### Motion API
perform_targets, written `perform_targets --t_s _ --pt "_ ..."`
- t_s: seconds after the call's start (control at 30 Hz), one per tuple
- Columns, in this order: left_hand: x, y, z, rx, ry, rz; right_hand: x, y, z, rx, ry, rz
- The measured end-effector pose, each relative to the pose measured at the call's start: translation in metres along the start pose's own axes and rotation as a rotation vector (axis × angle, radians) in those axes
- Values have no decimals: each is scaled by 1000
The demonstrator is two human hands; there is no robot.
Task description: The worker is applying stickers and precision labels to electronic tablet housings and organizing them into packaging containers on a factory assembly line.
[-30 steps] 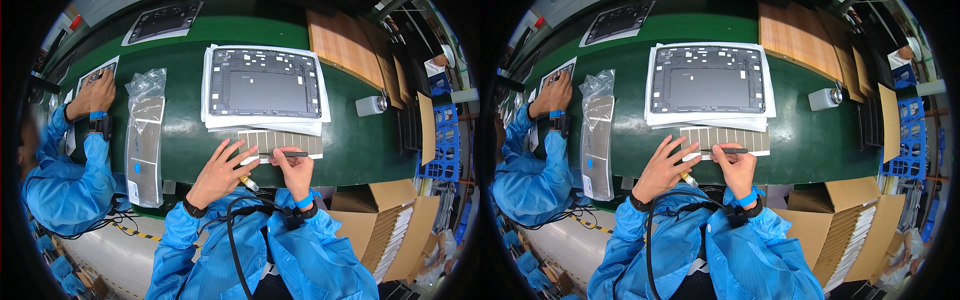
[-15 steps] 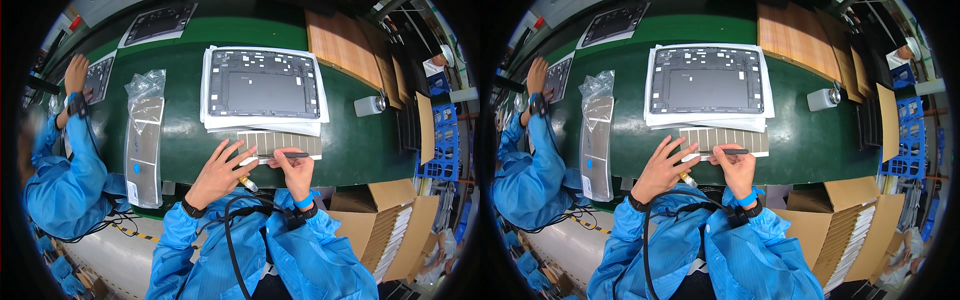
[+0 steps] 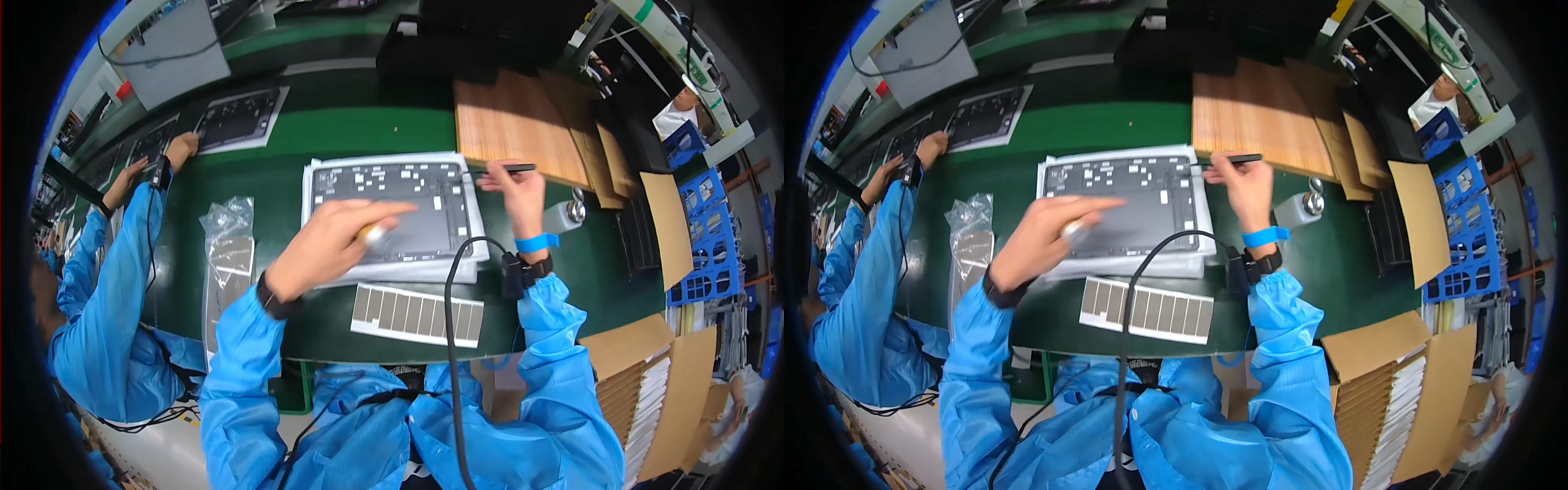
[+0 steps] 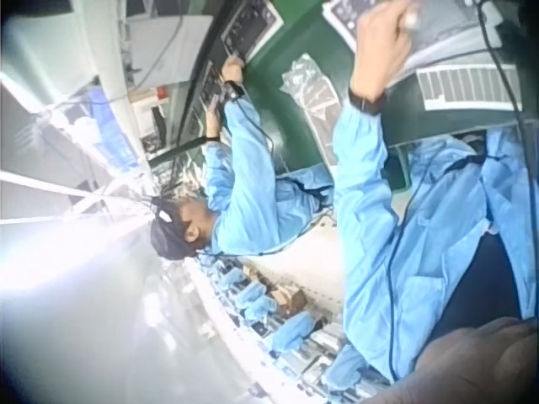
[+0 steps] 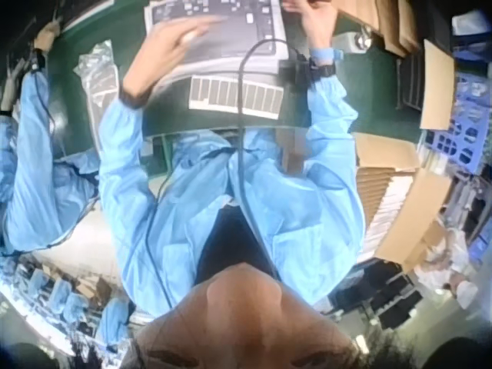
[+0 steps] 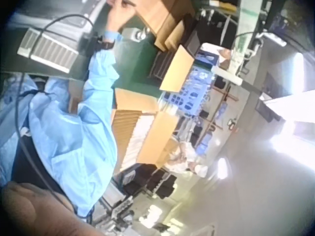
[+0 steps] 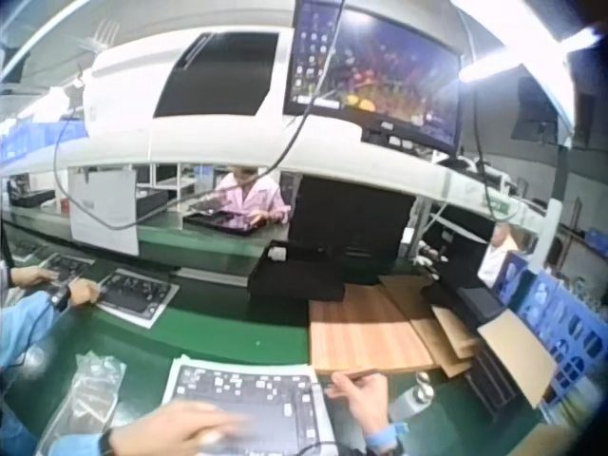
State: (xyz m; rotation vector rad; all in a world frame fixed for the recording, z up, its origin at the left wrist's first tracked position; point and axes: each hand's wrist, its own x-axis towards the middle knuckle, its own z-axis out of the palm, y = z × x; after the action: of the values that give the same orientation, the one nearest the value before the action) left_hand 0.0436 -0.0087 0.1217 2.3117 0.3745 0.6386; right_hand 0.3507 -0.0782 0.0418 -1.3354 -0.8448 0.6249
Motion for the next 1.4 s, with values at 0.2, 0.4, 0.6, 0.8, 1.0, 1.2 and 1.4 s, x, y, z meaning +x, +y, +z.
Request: perform_targets --t_s 0.2,0.4,0.6,0.8,1.0,1.2,1.4 --pt "79 -71 37 328 -214 128 29 35 10 27 -53 86" --pt "95 -87 50 342 -287 54 22 29 8 -20 -69 100" --pt "97 -94 59 373 -289 56 19 34 11 -10 -62 100" --pt "97 -98 58 379 -283 102 19 34 13 -10 -52 86" --pt "99 -92 61 460 -314 98 20 36 12 -42 -59 102" --pt "98 -101 68 660 -334 221 18 32 14 -119 -59 96" --pt "98 -103 74 749 -366 274 22 24 4 -133 90 30"
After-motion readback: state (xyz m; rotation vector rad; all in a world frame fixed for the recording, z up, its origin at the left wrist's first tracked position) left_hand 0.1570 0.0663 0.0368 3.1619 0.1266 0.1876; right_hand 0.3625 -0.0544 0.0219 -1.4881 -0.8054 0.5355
